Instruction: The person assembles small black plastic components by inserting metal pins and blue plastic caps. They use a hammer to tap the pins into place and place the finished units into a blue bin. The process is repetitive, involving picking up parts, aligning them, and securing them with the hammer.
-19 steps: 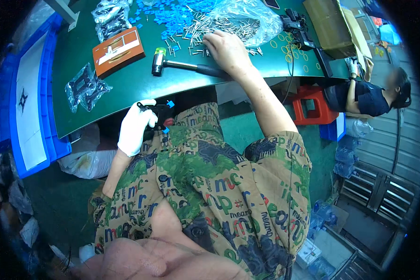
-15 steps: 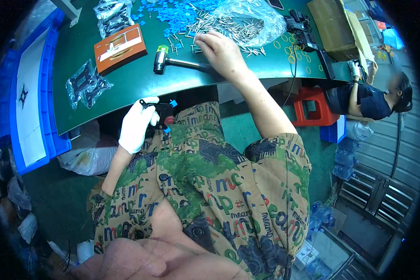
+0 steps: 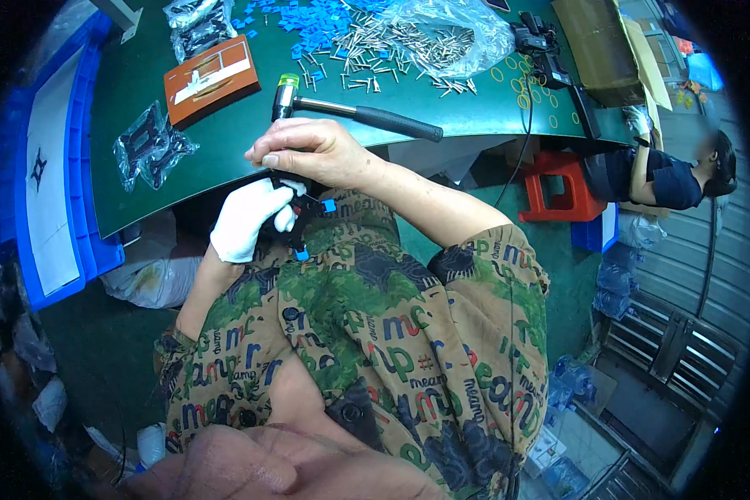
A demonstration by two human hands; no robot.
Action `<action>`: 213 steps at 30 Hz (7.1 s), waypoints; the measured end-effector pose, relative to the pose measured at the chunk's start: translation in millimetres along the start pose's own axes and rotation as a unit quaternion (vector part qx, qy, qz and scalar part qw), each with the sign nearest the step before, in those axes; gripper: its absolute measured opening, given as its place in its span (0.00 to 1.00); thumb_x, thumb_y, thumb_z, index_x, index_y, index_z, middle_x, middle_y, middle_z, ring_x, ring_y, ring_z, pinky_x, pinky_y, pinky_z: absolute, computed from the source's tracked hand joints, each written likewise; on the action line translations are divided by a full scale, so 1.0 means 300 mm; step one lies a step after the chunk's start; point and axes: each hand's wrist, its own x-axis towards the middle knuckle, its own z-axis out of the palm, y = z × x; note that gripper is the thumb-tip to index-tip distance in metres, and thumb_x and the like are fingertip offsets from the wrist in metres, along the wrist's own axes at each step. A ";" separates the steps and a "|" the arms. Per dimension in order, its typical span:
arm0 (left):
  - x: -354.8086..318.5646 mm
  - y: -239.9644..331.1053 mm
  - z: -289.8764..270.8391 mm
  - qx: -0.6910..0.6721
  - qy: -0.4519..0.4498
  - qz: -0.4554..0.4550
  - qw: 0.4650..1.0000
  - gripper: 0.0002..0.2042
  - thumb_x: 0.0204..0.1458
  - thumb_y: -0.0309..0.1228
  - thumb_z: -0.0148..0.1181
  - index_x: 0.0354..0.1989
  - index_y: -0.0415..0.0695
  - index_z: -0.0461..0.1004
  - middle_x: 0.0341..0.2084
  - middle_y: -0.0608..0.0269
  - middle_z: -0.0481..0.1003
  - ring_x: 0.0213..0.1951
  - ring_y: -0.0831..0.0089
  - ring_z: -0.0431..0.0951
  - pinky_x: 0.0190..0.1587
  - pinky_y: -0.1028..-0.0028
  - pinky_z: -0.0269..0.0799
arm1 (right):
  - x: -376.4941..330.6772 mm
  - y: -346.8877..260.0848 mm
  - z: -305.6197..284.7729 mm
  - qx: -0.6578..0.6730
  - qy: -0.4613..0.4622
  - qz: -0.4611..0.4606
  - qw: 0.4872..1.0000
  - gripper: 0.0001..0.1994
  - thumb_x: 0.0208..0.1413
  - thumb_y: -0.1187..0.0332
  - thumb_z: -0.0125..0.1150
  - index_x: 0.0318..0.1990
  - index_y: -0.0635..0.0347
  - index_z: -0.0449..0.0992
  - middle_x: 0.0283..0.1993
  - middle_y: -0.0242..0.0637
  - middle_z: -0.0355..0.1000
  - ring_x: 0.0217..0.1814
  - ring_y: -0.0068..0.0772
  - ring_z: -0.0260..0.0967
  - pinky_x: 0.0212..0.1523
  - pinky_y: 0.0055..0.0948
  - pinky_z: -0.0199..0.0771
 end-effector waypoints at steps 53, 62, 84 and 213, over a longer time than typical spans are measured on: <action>-0.132 -0.156 -0.108 0.449 -0.055 0.111 0.885 0.08 0.59 0.31 0.56 0.42 0.47 0.80 0.26 0.64 0.78 0.27 0.65 0.80 0.32 0.66 0.75 | -0.195 0.155 0.217 -0.304 0.027 -0.158 0.939 0.12 0.49 0.73 0.71 0.42 0.59 0.80 0.37 0.35 0.77 0.38 0.39 0.76 0.37 0.35 0.81; -0.138 -0.153 -0.109 0.446 -0.064 0.099 0.887 0.10 0.59 0.30 0.54 0.45 0.49 0.80 0.28 0.66 0.79 0.28 0.69 0.80 0.31 0.69 0.75 | -0.102 -0.035 -0.002 -0.426 -0.007 -0.168 0.889 0.14 0.48 0.71 0.67 0.44 0.54 0.77 0.29 0.34 0.71 0.30 0.39 0.74 0.29 0.38 0.77; -0.129 -0.155 -0.112 0.479 -0.085 0.147 0.861 0.10 0.57 0.30 0.56 0.45 0.48 0.79 0.31 0.61 0.78 0.31 0.63 0.81 0.34 0.66 0.77 | 0.024 -0.063 -0.139 -0.321 -0.064 -0.054 0.943 0.10 0.65 0.69 0.57 0.50 0.60 0.78 0.44 0.42 0.77 0.48 0.45 0.77 0.51 0.37 0.77; 0.249 0.419 -0.389 0.306 0.172 0.192 0.917 0.13 0.66 0.31 0.51 0.52 0.45 0.79 0.30 0.66 0.77 0.33 0.80 0.76 0.41 0.76 0.75 | 0.138 -0.118 -0.170 -0.166 0.096 0.090 0.977 0.15 0.72 0.61 0.53 0.57 0.60 0.71 0.28 0.31 0.70 0.29 0.24 0.69 0.34 0.28 0.71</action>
